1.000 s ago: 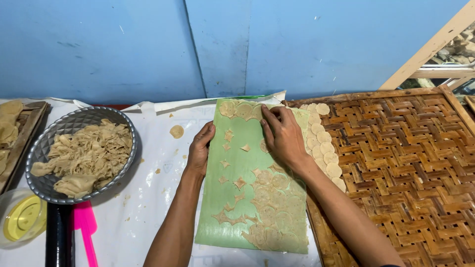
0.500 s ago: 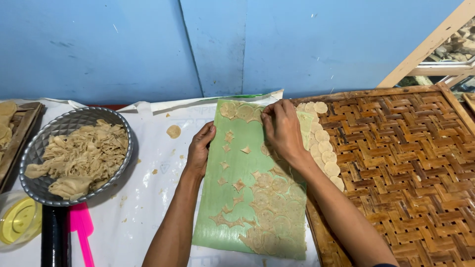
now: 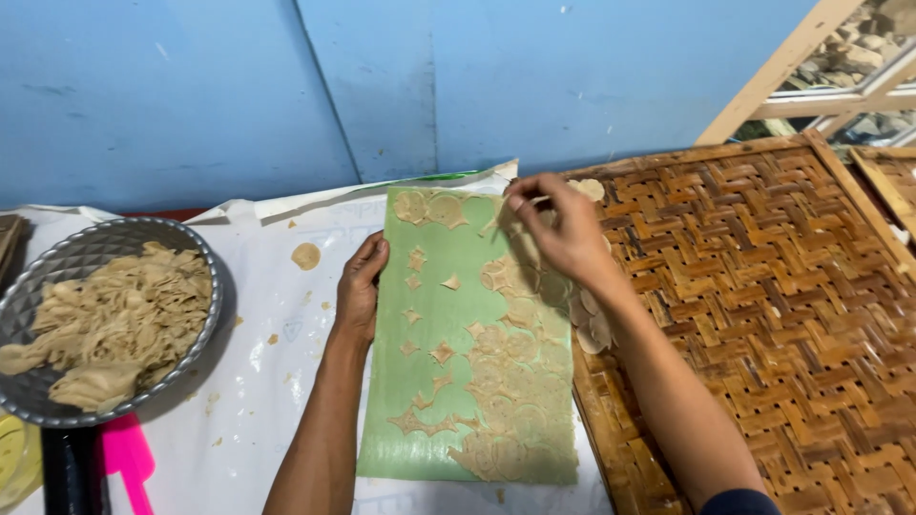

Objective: Peeling thin round dough pieces from a plastic sheet and placing them onto a woven bamboo drying tray.

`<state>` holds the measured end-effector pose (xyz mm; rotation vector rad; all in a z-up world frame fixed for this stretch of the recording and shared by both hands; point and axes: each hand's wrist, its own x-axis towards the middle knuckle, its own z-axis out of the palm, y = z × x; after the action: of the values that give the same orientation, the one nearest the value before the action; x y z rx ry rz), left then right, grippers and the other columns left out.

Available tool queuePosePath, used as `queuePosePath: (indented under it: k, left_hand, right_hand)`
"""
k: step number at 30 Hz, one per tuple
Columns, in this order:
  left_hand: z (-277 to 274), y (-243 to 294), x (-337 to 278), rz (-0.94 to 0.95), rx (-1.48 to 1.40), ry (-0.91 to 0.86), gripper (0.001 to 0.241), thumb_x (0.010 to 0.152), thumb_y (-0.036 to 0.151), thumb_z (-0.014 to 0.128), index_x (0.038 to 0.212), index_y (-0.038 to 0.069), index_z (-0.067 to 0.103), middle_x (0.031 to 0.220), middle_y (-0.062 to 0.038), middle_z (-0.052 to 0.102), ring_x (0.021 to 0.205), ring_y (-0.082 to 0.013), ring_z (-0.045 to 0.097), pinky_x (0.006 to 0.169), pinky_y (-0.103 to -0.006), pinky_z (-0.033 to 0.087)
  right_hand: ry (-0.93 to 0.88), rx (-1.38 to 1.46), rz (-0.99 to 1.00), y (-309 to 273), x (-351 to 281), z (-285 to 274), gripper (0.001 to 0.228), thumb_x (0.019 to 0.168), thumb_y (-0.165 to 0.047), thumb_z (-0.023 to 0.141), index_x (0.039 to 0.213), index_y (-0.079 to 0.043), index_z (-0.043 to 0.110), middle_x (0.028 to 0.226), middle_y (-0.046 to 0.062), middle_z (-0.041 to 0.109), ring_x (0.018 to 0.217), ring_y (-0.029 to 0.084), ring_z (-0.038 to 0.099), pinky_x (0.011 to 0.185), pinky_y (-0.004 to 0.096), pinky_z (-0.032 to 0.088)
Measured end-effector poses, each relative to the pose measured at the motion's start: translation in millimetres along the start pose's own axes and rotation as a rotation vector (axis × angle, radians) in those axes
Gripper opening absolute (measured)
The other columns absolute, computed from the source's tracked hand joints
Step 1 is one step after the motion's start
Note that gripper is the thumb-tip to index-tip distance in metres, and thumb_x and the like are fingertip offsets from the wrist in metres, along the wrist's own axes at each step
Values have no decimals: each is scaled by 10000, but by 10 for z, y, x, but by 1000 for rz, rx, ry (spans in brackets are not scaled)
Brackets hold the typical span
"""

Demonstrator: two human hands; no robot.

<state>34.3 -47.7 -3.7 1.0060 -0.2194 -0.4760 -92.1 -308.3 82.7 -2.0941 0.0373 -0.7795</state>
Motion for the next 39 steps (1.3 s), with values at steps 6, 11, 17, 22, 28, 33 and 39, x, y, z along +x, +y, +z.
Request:
queuePosePath:
  k: [6,11,17,22,28,33,39]
  left_hand:
    - [-14,-13,14,2,-4,0,308,960,243,633,1235,114,685,963,-113,748,825,-202,743,769,-358,627]
    - [-25,-22,1,0,12,-2,300,967,249,629,1232,122,690,950,-112,751,794,-191,744,733,-338,628]
    - [-53,-48,44,14,25,-9,295,973,246,624,1232,121,689,943,-117,754,773,-188,744,708,-331,631]
    - [-49,-46,39,7,19,-10,297,969,254,634,1226,120,695,933,-118,756,762,-185,741,696,-327,627]
    - [9,-4,0,9,26,4,294,965,251,634,1221,121,696,932,-113,756,773,-180,745,704,-321,630]
    - [78,47,-40,16,-11,2,307,946,234,646,1218,102,697,937,-116,751,795,-195,739,739,-356,631]
    - [111,56,-48,27,-22,-9,290,944,232,654,1197,102,708,936,-112,754,811,-195,750,748,-355,635]
  right_hand:
    - [97,-55,195,-197,28,-735,117,1003,-94,686,1113,-77,722,807,71,713,747,129,637,678,285,552]
    - [-60,-252,315,120,-32,-1053,149,986,-36,641,1082,45,723,844,210,717,725,283,687,659,400,556]
    - [-226,-317,503,667,-77,-1038,220,933,-93,649,1086,26,752,953,266,724,934,417,677,839,515,513]
    - [-10,-435,513,1218,-146,-905,207,904,-150,666,1048,-106,807,928,183,756,944,418,721,816,497,556]
    - [126,-466,461,1332,-151,-887,210,875,-118,701,1053,-156,807,839,72,733,853,320,727,777,465,565]
    - [120,-728,312,1027,-103,-854,194,936,-212,741,1085,-108,806,952,193,748,902,450,719,777,556,590]
    - [197,-392,-158,286,90,-295,127,991,14,726,1109,-19,763,931,179,647,853,406,718,673,434,605]
